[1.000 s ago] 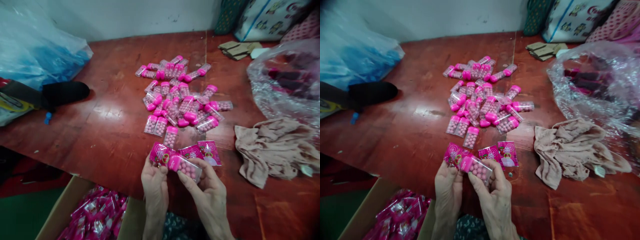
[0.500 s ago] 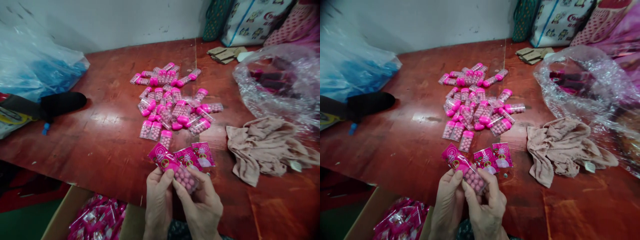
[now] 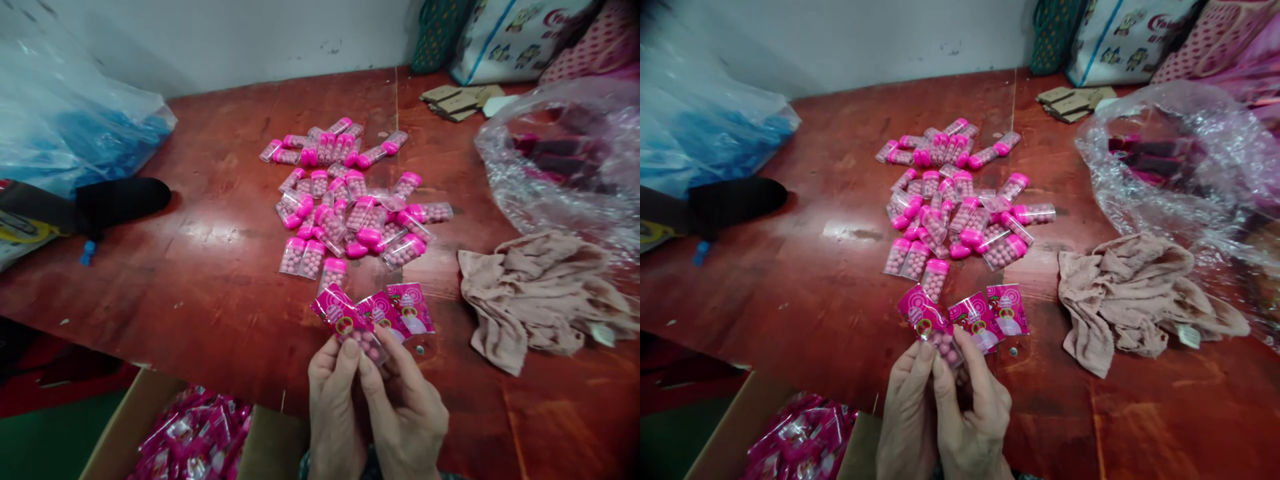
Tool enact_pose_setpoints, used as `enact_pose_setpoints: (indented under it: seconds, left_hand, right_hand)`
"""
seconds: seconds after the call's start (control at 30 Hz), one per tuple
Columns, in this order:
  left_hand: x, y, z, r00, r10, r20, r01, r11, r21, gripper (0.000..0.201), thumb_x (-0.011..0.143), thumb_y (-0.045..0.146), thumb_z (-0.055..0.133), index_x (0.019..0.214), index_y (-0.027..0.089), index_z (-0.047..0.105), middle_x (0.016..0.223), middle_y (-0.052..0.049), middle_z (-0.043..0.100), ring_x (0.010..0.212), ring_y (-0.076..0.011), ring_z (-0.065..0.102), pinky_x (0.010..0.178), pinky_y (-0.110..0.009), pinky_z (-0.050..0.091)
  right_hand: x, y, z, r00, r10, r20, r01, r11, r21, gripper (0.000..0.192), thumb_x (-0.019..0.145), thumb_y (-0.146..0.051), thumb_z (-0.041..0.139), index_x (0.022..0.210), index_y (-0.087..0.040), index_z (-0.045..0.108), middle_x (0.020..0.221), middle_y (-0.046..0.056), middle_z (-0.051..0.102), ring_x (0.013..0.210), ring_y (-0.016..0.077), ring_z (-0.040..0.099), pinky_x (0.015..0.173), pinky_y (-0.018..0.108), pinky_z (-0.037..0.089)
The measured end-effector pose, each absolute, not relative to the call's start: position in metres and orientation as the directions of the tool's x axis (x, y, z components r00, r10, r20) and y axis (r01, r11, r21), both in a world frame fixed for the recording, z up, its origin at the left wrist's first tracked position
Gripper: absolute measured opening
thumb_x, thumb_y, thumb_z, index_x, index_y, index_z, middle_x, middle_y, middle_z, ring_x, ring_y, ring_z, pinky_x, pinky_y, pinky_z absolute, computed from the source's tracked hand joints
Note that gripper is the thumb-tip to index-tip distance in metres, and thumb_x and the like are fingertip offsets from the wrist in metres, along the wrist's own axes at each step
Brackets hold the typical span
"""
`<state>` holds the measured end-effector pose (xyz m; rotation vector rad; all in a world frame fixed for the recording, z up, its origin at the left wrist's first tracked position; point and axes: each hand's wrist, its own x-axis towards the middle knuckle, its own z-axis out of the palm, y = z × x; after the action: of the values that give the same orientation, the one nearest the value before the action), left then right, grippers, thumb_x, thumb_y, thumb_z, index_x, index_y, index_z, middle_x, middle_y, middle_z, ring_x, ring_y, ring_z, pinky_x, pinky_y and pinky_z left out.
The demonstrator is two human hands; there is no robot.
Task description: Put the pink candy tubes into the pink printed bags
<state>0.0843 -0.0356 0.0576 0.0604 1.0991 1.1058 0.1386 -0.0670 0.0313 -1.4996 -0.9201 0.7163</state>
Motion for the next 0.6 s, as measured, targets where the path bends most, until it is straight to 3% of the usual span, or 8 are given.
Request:
enact_pose_setpoints:
  seconds: [0.1, 0.2, 0.37, 0.47, 0.6]
  left_hand:
    - [0.082, -0.035, 0.059, -0.005, 0.733, -0.680, -0.683, 0.495, 0.538, 0.014, 0.068, 0.029, 0.072, 0.069, 0.016, 0.067, 0.067, -0.003, 0.065, 0.055, -0.0098, 0.057, 0.053, -0.019, 0.046]
    - [0.074, -0.029, 0.059, -0.005, 0.745, -0.667, -0.637, 0.512, 0.577, 0.018, 0.065, 0.030, 0.074, 0.064, 0.014, 0.066, 0.058, -0.001, 0.060, 0.050, -0.0078, 0.053, 0.047, -0.016, 0.042]
    - [0.070, -0.029, 0.063, 0.148, 0.795, -0.588, -0.557, 0.558, 0.615, 0.016, 0.064, 0.029, 0.074, 0.070, 0.014, 0.070, 0.054, -0.001, 0.059, 0.041, -0.0065, 0.045, 0.042, -0.018, 0.038]
    - [0.068, -0.033, 0.064, 0.260, 0.792, -0.553, -0.529, 0.596, 0.604, 0.018, 0.065, 0.030, 0.073, 0.075, 0.016, 0.072, 0.056, -0.002, 0.060, 0.045, -0.0090, 0.047, 0.049, -0.021, 0.041]
    - [0.063, -0.037, 0.063, 0.258, 0.759, -0.598, -0.493, 0.636, 0.593, 0.019, 0.061, 0.031, 0.077, 0.073, 0.017, 0.074, 0.053, 0.000, 0.054, 0.043, -0.0068, 0.041, 0.048, -0.021, 0.037]
  right_hand:
    - [0.139, -0.063, 0.033, 0.443, 0.895, -0.056, 0.010, -0.068, -0.998, 0.037, 0.079, -0.017, 0.063, 0.115, -0.023, 0.059, 0.090, 0.002, 0.074, 0.074, 0.0176, 0.071, 0.065, 0.022, 0.059]
    - [0.142, -0.060, 0.033, 0.349, 0.926, -0.142, -0.093, -0.117, -0.989, 0.050, 0.076, -0.021, 0.067, 0.123, -0.024, 0.052, 0.076, -0.001, 0.072, 0.056, 0.0149, 0.067, 0.048, 0.020, 0.056]
    - [0.154, -0.060, 0.033, 0.325, 0.945, -0.046, -0.017, -0.043, -0.999, 0.039, 0.065, -0.025, 0.077, 0.102, -0.031, 0.068, 0.049, -0.009, 0.061, 0.029, 0.0077, 0.047, 0.030, 0.015, 0.042]
    - [0.163, -0.058, 0.035, 0.307, 0.950, -0.053, -0.012, -0.052, -0.999, 0.036, 0.061, -0.026, 0.080, 0.095, -0.030, 0.070, 0.049, -0.008, 0.062, 0.028, 0.0074, 0.044, 0.026, 0.015, 0.036]
    - [0.172, -0.055, 0.036, 0.213, 0.977, -0.004, 0.050, -0.015, -0.999, 0.024, 0.061, -0.023, 0.079, 0.083, -0.024, 0.071, 0.050, -0.007, 0.061, 0.035, 0.0083, 0.048, 0.034, 0.015, 0.039]
